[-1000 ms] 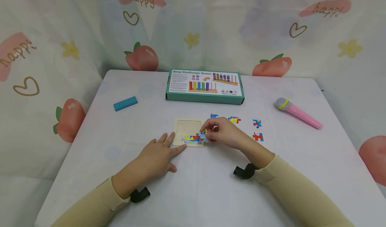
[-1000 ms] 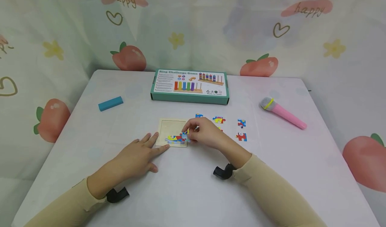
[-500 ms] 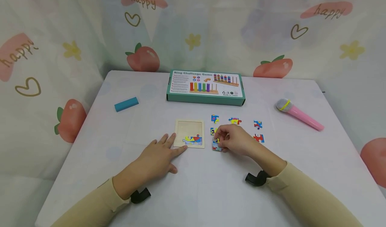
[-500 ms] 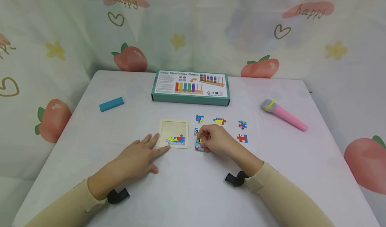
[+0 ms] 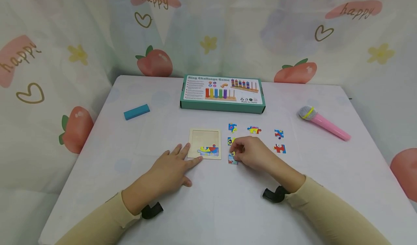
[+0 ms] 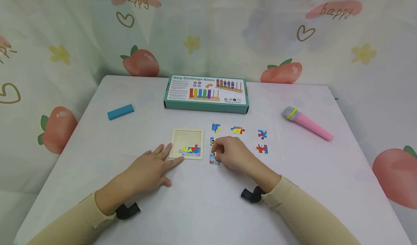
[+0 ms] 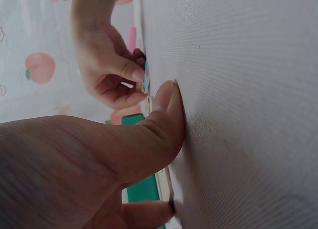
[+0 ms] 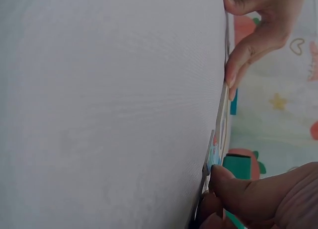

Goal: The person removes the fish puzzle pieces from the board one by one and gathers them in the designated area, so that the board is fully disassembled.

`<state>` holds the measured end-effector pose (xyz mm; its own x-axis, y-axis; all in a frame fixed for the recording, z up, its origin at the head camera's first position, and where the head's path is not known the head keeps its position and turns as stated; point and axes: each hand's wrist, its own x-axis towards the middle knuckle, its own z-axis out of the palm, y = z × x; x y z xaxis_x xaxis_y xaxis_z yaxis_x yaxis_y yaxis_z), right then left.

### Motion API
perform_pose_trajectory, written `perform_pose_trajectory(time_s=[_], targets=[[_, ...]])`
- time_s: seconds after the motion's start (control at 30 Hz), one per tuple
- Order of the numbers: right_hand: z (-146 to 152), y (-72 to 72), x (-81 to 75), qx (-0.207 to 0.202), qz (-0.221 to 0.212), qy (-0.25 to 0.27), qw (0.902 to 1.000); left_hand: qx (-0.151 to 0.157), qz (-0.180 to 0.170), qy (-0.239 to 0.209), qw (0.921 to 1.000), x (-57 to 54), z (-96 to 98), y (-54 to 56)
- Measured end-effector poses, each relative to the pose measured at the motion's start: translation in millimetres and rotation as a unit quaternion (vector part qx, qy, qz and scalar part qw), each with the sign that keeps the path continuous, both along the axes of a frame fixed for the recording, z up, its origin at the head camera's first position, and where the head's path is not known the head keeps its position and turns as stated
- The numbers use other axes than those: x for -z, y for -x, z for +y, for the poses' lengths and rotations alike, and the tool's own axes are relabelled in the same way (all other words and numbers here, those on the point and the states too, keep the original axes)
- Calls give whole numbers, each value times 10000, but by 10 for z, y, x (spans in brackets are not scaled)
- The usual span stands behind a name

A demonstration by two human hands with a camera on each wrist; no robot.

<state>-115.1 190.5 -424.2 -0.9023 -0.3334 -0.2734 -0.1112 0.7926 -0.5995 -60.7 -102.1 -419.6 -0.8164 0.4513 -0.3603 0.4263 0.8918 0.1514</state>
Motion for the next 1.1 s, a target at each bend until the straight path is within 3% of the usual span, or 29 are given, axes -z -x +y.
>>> perform_pose_trajectory(time_s=[0.23, 0.5, 0.83, 1.1], targets=[[-42, -10, -23, 104, 183, -314, 9993, 14, 30, 21, 10000, 1, 3, 2], [-192, 30, -96, 107, 437, -116, 9989, 28, 3, 98, 9999, -2, 11, 16], [-554, 109, -144, -436, 327, 364, 9978, 96, -12, 114, 9999, 16, 3, 44], [-718, 168, -102, -945, 242, 104, 9952, 68, -46, 87, 9999, 1, 4, 40]])
